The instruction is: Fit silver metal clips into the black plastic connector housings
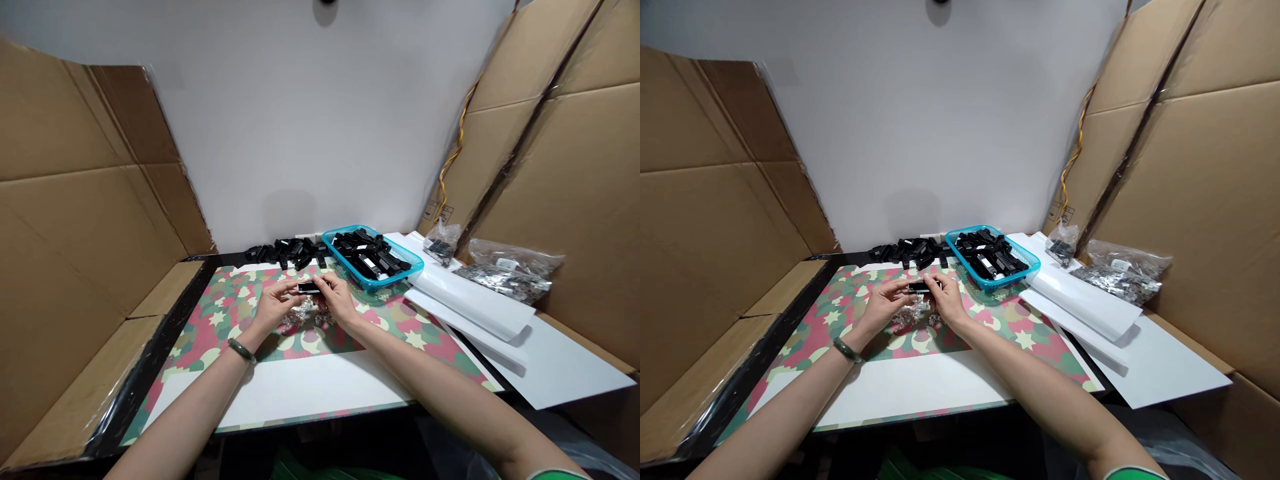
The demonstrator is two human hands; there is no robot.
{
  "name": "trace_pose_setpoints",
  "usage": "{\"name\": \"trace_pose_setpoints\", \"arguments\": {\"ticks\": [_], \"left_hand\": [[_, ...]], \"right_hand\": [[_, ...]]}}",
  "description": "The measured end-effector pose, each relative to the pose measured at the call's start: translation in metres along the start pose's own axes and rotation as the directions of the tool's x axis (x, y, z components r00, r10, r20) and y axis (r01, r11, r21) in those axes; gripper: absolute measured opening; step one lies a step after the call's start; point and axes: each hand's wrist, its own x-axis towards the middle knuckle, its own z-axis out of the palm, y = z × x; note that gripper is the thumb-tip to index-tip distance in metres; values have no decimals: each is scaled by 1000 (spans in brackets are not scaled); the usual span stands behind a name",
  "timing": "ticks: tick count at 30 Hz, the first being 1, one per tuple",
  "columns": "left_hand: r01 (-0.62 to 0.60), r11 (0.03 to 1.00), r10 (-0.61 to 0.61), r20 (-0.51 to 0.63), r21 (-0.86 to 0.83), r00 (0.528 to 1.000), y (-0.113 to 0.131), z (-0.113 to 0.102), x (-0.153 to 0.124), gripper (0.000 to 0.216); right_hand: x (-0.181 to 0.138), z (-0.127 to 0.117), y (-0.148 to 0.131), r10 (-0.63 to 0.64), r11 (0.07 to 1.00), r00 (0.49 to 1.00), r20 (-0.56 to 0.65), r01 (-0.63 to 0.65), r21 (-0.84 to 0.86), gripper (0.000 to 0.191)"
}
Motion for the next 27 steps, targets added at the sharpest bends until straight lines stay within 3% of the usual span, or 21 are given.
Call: {"name": "trace_pose_setpoints", "arguments": {"ticks": [2, 5, 9, 11, 13, 21, 27], "left_hand": [[-14, 1000, 14, -24, -5, 1000, 0, 1, 0, 33], [14, 1000, -15, -20, -26, 1000, 7, 0, 0, 29], [77, 993, -73, 53, -85, 996, 18, -3, 0, 32], [106, 986, -93, 104, -126, 990, 20, -5, 0, 35], [133, 979, -110, 151, -157, 982, 20, -6, 0, 37], [155, 967, -110, 218, -201, 970, 16, -7, 0, 35], [179, 962, -138, 198, -207, 971, 19, -6, -1, 38]], "right_hand": [[-1, 0, -1, -57, 997, 998, -3, 57, -42, 33], [-5, -2, -8, -290, 939, 956, -42, 275, -207, 22], [-9, -6, -19, -630, 693, 774, 66, 598, -402, 10], [-10, -6, -21, -702, 595, 698, 141, 684, -423, 7], [-12, -6, -21, -721, 543, 664, 197, 719, -434, 9], [-13, -7, -19, -741, 466, 611, 279, 767, -442, 17], [-12, -9, -20, -643, 521, 684, 345, 721, -457, 19]]}}
